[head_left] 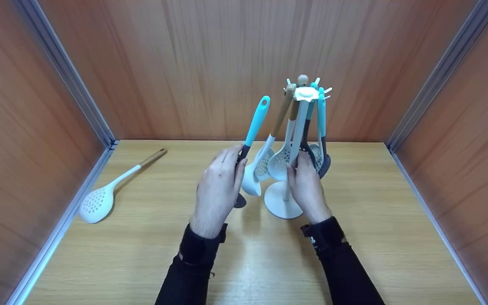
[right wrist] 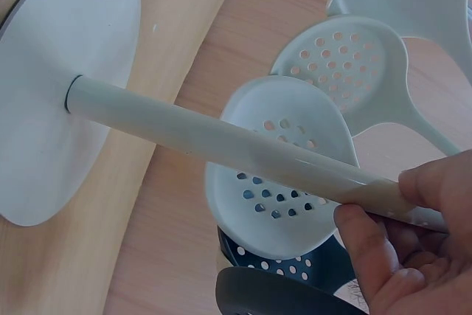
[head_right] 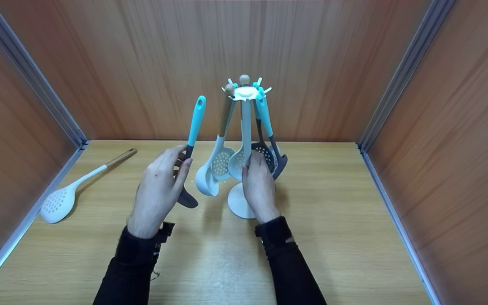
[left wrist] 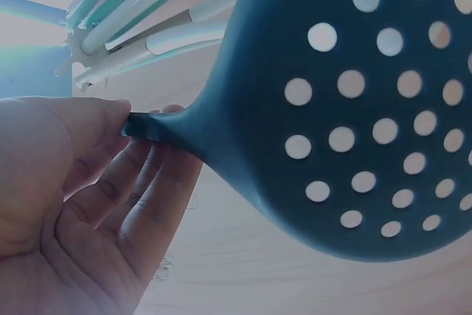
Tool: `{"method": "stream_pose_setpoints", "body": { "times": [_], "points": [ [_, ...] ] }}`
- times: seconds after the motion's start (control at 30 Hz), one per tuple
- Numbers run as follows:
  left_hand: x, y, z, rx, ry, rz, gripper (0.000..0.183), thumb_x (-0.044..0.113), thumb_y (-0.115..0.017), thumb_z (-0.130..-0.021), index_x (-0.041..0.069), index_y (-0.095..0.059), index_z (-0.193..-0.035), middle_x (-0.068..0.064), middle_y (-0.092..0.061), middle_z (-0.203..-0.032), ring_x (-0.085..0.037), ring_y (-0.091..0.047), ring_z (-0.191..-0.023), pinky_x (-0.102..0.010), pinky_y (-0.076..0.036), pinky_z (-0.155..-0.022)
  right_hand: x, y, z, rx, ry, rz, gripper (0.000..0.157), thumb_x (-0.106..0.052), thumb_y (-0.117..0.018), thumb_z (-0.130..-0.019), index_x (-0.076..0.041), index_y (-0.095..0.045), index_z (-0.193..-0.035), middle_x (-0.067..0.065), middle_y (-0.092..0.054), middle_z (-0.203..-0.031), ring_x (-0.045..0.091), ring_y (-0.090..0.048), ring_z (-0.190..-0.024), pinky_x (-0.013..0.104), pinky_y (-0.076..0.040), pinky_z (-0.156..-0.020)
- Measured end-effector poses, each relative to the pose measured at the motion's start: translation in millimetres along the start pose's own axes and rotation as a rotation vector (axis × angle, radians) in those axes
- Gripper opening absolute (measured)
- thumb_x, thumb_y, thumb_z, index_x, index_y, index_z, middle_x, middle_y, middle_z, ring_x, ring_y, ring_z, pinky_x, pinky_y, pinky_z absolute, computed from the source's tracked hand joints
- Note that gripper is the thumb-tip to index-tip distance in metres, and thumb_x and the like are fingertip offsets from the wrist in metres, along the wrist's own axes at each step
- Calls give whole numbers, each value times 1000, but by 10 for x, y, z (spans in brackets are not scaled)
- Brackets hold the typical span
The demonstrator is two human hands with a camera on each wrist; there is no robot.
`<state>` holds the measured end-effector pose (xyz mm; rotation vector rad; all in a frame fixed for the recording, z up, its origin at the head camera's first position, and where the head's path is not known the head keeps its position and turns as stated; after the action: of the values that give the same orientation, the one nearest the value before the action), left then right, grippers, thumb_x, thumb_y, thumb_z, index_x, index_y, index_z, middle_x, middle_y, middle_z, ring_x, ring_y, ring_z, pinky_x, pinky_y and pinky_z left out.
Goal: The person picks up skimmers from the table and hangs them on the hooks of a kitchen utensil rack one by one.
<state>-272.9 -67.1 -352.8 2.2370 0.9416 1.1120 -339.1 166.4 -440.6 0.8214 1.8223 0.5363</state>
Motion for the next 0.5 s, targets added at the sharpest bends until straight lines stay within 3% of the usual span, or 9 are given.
{"method": "stream_pose_setpoints", "body": {
  "times": [0.5],
  "points": [
    [243, -56, -10, -31, -42, 9, 32, 20, -67, -121, 4, -72, -149, -11, -81, -124, -25, -82, -107, -40, -74, -93, 12, 0, -9, -12, -20, 1, 50, -10, -65, -120, 5, -51, -165, 29, -64, -159, 45, -71, -148, 58, -64, -121]
  ]
}}
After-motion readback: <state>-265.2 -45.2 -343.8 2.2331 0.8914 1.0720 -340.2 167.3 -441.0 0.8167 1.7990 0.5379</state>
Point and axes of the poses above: each hand's wrist, its own z-axis away from the middle knuckle, its own y-axis out of the back of the hand, x = y × z, the point moved 6 cm from there along -z, towards the middle knuckle
